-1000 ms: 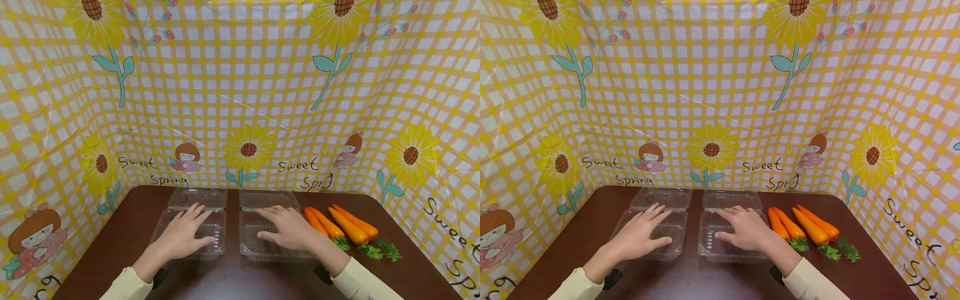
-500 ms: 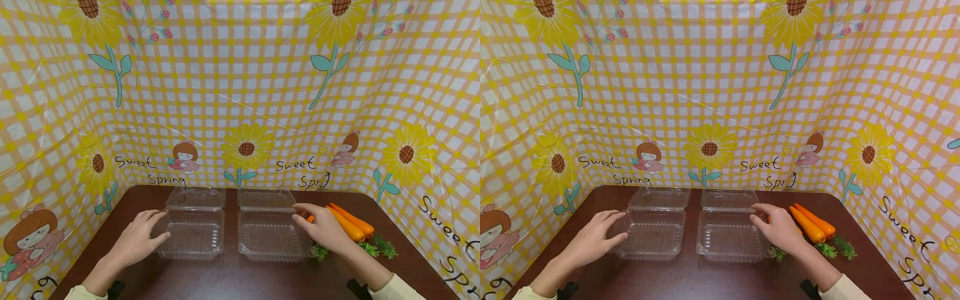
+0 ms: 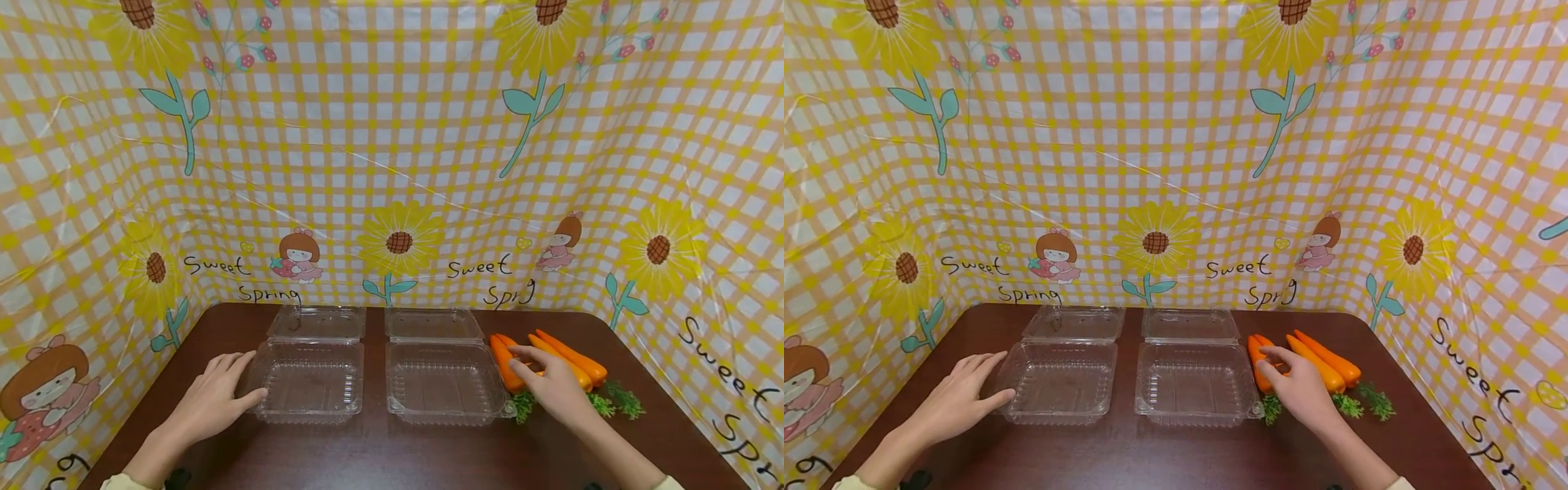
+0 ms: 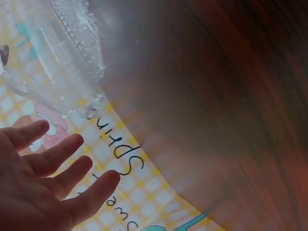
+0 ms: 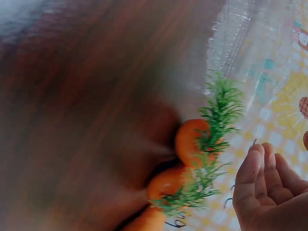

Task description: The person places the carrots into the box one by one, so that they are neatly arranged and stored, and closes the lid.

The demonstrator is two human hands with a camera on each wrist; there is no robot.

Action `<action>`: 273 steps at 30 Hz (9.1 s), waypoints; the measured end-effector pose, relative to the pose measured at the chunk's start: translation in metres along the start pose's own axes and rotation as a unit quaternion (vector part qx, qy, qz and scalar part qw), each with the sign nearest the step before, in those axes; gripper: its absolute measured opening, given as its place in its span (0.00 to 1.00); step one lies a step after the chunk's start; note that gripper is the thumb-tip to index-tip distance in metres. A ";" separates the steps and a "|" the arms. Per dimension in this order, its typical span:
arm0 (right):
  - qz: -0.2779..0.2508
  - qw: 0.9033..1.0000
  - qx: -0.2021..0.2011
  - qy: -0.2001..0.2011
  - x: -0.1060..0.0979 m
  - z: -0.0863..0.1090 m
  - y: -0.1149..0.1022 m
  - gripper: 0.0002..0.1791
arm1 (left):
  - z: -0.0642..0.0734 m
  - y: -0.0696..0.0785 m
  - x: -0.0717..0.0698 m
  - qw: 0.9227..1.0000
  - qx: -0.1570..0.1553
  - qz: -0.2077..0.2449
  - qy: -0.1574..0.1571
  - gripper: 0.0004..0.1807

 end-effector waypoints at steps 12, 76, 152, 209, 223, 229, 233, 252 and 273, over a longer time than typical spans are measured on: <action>0.014 0.998 0.054 0.007 0.013 -0.005 0.020 0.29 | -0.003 -0.014 0.003 0.998 -0.022 0.023 -0.047 0.51; 0.077 0.988 0.119 -0.054 0.014 -0.009 0.054 0.30 | -0.001 -0.015 0.001 0.988 -0.057 0.049 -0.134 0.54; 0.060 0.955 -0.219 -0.191 0.085 -0.103 -0.223 0.21 | -0.006 -0.025 0.013 0.973 -0.078 0.145 -0.161 0.54; 0.230 0.912 -0.241 -0.238 0.127 -0.092 -0.265 0.21 | -0.011 -0.025 0.013 0.961 -0.103 0.172 -0.190 0.54; 0.089 0.950 -0.210 -0.211 0.074 -0.083 -0.202 0.18 | -0.013 -0.026 0.012 0.963 -0.086 0.161 -0.197 0.55; 0.051 0.964 -0.163 -0.202 0.051 -0.080 -0.166 0.18 | -0.012 -0.026 0.014 0.963 -0.085 0.163 -0.197 0.55; 0.028 0.969 -0.138 -0.200 0.038 -0.077 -0.141 0.21 | -0.011 -0.026 0.014 0.963 -0.087 0.165 -0.196 0.55; -0.012 0.988 -0.070 -0.135 -0.017 -0.044 -0.050 0.27 | -0.009 -0.025 0.013 0.963 -0.086 0.164 -0.193 0.55; -0.058 0.993 0.043 -0.090 -0.029 -0.018 0.035 0.40 | -0.010 -0.025 0.012 0.961 -0.097 0.171 -0.196 0.55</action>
Point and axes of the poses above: each hand's wrist, its own z-axis away from the middle knuckle, its own x-axis out of the palm, y = z × x, the point moved 4 cm from there along -z, towards the middle knuckle, and after that the axes turned 13 degrees about z, right-handed, at the moved point
